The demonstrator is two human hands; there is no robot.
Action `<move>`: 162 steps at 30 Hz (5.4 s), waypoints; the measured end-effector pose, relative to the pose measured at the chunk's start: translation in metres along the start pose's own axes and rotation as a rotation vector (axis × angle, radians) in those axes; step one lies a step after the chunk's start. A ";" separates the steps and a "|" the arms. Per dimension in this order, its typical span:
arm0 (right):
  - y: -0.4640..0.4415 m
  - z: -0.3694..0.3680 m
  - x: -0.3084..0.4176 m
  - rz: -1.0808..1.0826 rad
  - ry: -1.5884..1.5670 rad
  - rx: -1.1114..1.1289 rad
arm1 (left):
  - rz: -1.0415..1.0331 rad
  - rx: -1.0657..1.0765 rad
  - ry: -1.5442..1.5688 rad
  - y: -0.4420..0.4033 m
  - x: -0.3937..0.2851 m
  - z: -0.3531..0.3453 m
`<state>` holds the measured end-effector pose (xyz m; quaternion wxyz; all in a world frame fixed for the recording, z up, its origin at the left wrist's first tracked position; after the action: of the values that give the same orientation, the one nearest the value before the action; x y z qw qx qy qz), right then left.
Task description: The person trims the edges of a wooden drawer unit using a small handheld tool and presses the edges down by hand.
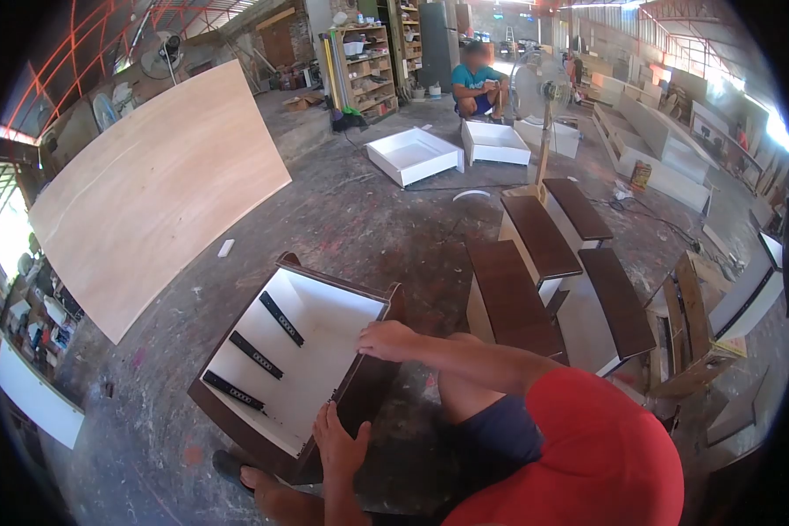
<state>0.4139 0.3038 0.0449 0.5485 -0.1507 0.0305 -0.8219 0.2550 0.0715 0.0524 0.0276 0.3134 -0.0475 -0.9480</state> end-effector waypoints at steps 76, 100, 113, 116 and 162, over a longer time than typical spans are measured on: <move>-0.015 0.010 0.041 -0.237 -0.067 0.276 | 0.079 -0.095 0.034 0.000 0.004 0.016; 0.017 0.041 -0.094 -0.389 -0.120 0.049 | -0.034 -0.040 -0.085 -0.097 -0.044 -0.013; -0.006 0.020 0.010 -0.124 -0.051 0.137 | -0.055 0.088 0.524 -0.092 0.027 0.033; -0.017 0.016 0.062 0.009 0.015 0.072 | -0.062 -0.080 0.580 -0.069 0.070 0.054; -0.050 -0.033 0.190 0.084 -0.036 0.226 | 0.038 -0.542 0.629 0.002 0.093 0.121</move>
<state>0.2932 0.1468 0.0648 0.5963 -0.1011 -0.0658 -0.7936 0.1081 0.0709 0.0938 0.1400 0.5684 0.2088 -0.7834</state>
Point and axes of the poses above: each hand's wrist, its own y-axis away from the middle knuckle, its own z-axis out of the back of the hand, x = y × z, the point moved 7 cm from there along -y, towards the middle knuckle, and after that the axes turned 14 degrees about x, right-handed, at the moved point
